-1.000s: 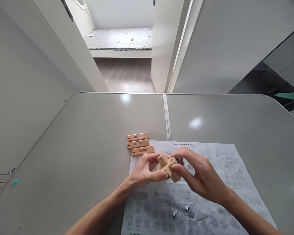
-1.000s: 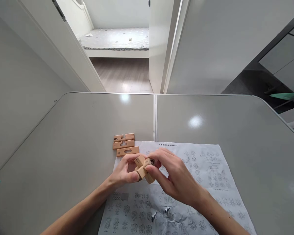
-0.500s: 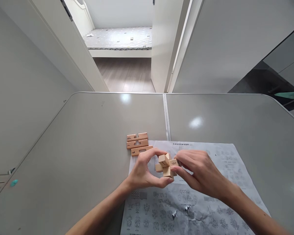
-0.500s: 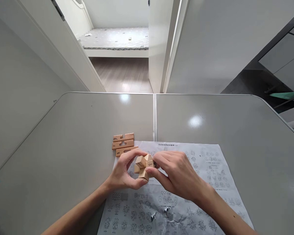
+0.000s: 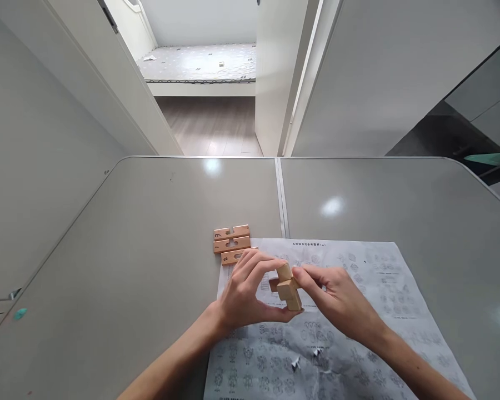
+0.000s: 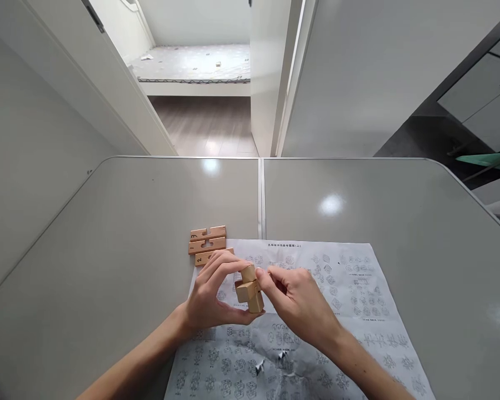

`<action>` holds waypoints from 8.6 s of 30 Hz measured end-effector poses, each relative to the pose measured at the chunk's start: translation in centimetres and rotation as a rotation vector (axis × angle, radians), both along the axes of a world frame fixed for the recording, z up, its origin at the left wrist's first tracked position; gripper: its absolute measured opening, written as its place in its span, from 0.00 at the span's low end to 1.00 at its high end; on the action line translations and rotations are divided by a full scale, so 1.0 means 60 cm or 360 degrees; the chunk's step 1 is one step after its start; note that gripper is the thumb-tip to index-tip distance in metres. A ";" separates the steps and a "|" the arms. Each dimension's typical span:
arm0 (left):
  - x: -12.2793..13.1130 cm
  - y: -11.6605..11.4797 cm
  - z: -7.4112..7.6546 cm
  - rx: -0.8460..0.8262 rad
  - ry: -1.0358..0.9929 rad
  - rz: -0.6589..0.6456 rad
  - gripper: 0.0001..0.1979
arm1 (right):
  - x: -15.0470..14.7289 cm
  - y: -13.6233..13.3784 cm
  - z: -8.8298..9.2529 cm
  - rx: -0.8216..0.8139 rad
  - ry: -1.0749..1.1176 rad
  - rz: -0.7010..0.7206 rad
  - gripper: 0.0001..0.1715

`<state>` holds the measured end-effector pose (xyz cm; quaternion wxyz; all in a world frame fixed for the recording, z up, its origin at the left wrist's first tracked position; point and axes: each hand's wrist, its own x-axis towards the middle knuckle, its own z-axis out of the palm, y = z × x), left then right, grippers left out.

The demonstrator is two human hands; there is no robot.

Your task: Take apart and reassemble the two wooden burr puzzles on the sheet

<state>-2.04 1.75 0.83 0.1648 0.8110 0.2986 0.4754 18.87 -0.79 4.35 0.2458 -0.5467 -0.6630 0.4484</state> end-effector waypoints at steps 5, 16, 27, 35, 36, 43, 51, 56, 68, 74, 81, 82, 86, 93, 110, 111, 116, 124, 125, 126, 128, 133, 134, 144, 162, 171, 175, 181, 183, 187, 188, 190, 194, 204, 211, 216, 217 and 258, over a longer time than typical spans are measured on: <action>-0.001 0.000 0.007 -0.0051 -0.0049 0.0028 0.34 | -0.002 0.004 0.017 -0.0040 0.0049 -0.0011 0.38; -0.002 0.002 0.009 -0.0180 -0.0082 -0.0062 0.35 | 0.017 0.012 0.017 -0.0096 0.0062 0.0140 0.33; 0.001 0.001 0.013 -0.0111 -0.0071 -0.0034 0.34 | 0.022 0.011 0.014 -0.0186 0.0091 0.0140 0.34; 0.002 -0.003 0.010 -0.0140 -0.0095 0.0008 0.33 | 0.016 0.008 0.011 -0.0166 0.0108 0.0144 0.33; 0.002 -0.002 0.009 -0.0132 -0.0086 0.0010 0.33 | 0.016 0.009 0.012 -0.0179 0.0118 0.0153 0.33; -0.003 0.005 0.006 -0.0060 -0.0050 -0.0031 0.33 | 0.019 0.014 0.014 -0.0344 0.0244 0.0195 0.34; -0.008 0.012 0.014 -0.0025 -0.0013 -0.0084 0.32 | 0.019 0.006 0.006 -0.0360 0.0248 0.0150 0.34; -0.008 0.014 0.017 -0.0114 -0.0053 -0.0211 0.33 | 0.020 0.003 0.006 -0.0498 0.0331 0.0169 0.36; -0.012 0.014 0.011 -0.0122 -0.0024 -0.0256 0.33 | 0.013 -0.009 0.005 -0.0472 0.0297 0.0099 0.36; -0.023 0.021 0.006 -0.0115 0.0012 -0.0236 0.33 | 0.028 -0.004 0.011 -0.0571 0.0372 0.0070 0.38; -0.026 0.022 0.008 -0.0073 -0.0023 -0.0143 0.34 | 0.047 -0.001 -0.014 -0.0589 0.0443 -0.0016 0.37; -0.028 0.023 0.009 -0.0073 -0.0035 -0.0111 0.33 | 0.052 0.001 -0.020 -0.0593 0.0458 -0.0054 0.37; -0.038 0.031 0.006 -0.0079 0.0051 0.0146 0.32 | 0.071 0.006 -0.036 -0.0626 0.0571 -0.0296 0.39; -0.042 0.034 -0.004 -0.0148 0.0560 0.0253 0.27 | 0.076 0.008 -0.035 -0.0651 0.0642 -0.0395 0.40; -0.039 0.034 -0.010 -0.0129 0.0533 0.0550 0.23 | 0.048 0.011 -0.017 -0.0643 0.0618 -0.0217 0.39; -0.038 0.033 -0.007 -0.0104 0.0431 0.0502 0.19 | 0.045 0.012 -0.016 -0.0631 0.0590 -0.0222 0.38; -0.031 0.024 0.005 -0.0038 0.0152 0.0052 0.19 | 0.017 0.013 -0.008 -0.0543 0.0405 -0.0144 0.37; -0.017 0.013 0.010 -0.0168 -0.0005 -0.0050 0.06 | -0.014 0.007 -0.013 -0.0305 0.0213 -0.0073 0.32; -0.018 0.012 0.011 -0.0231 -0.0018 -0.0044 0.04 | -0.015 0.007 -0.013 -0.0241 0.0202 -0.0058 0.32; -0.019 0.012 0.012 -0.0312 -0.0033 -0.0043 0.00 | -0.017 0.006 -0.012 -0.0161 0.0188 -0.0024 0.31; -0.022 0.013 0.017 -0.0535 -0.0071 -0.0039 0.08 | -0.019 0.005 -0.009 0.0049 0.0134 0.0086 0.30; -0.041 0.022 0.038 -0.1476 -0.0233 -0.0309 0.20 | -0.020 0.001 0.007 0.0664 -0.0084 0.0470 0.25; -0.045 0.025 0.042 -0.1624 -0.0242 -0.0412 0.21 | -0.020 0.000 0.011 0.0768 -0.0123 0.0529 0.24; -0.056 0.043 0.037 -0.2097 -0.0260 -0.0475 0.29 | -0.018 -0.013 0.047 0.1298 -0.0185 0.0651 0.18; -0.046 0.035 -0.006 -0.0634 0.0257 0.0778 0.09 | -0.011 0.047 -0.071 0.0928 -0.0698 -0.0170 0.25; -0.052 0.044 -0.021 -0.0387 0.0471 0.0834 0.06 | -0.037 0.051 -0.079 0.1013 -0.0666 -0.0058 0.20; -0.051 0.045 -0.020 -0.0422 0.0486 0.0841 0.06 | -0.035 0.051 -0.081 0.1047 -0.0654 0.0021 0.17; -0.052 0.046 -0.017 -0.0394 0.0497 0.0893 0.06 | -0.027 0.052 -0.090 0.1090 -0.0615 0.0066 0.13; -0.053 0.048 -0.016 -0.0389 0.0499 0.0900 0.06 | -0.026 0.051 -0.094 0.1102 -0.0601 0.0066 0.12; -0.054 0.050 -0.016 -0.0444 0.0463 0.0907 0.06 | -0.024 0.050 -0.100 0.1103 -0.0571 0.0065 0.10; -0.054 0.051 -0.016 -0.0459 0.0452 0.0912 0.05 | -0.023 0.050 -0.101 0.1102 -0.0566 0.0064 0.10; -0.053 0.052 -0.016 -0.0487 0.0434 0.0920 0.06 | -0.022 0.051 -0.103 0.1092 -0.0555 0.0060 0.09; -0.053 0.053 -0.015 -0.0530 0.0411 0.0922 0.06 | -0.020 0.051 -0.104 0.1042 -0.0495 0.0056 0.08; -0.044 0.046 -0.002 0.0026 0.0404 0.0784 0.06 | -0.011 0.055 -0.090 0.0648 -0.0023 -0.0186 0.14; 0.002 -0.004 -0.001 0.0259 0.0433 -0.0155 0.09 | -0.012 0.057 -0.094 0.0637 0.0045 -0.0251 0.15; 0.015 -0.023 -0.023 0.0072 0.0668 -0.0291 0.11 | -0.012 0.056 -0.095 0.0628 0.0039 -0.0258 0.15; 0.014 -0.023 -0.025 0.0029 0.0706 -0.0296 0.11 | -0.012 0.056 -0.095 0.0627 0.0035 -0.0256 0.15; 0.008 -0.009 -0.024 -0.0492 0.0649 -0.0299 0.07 | -0.011 0.058 -0.091 0.0607 -0.0025 -0.0220 0.16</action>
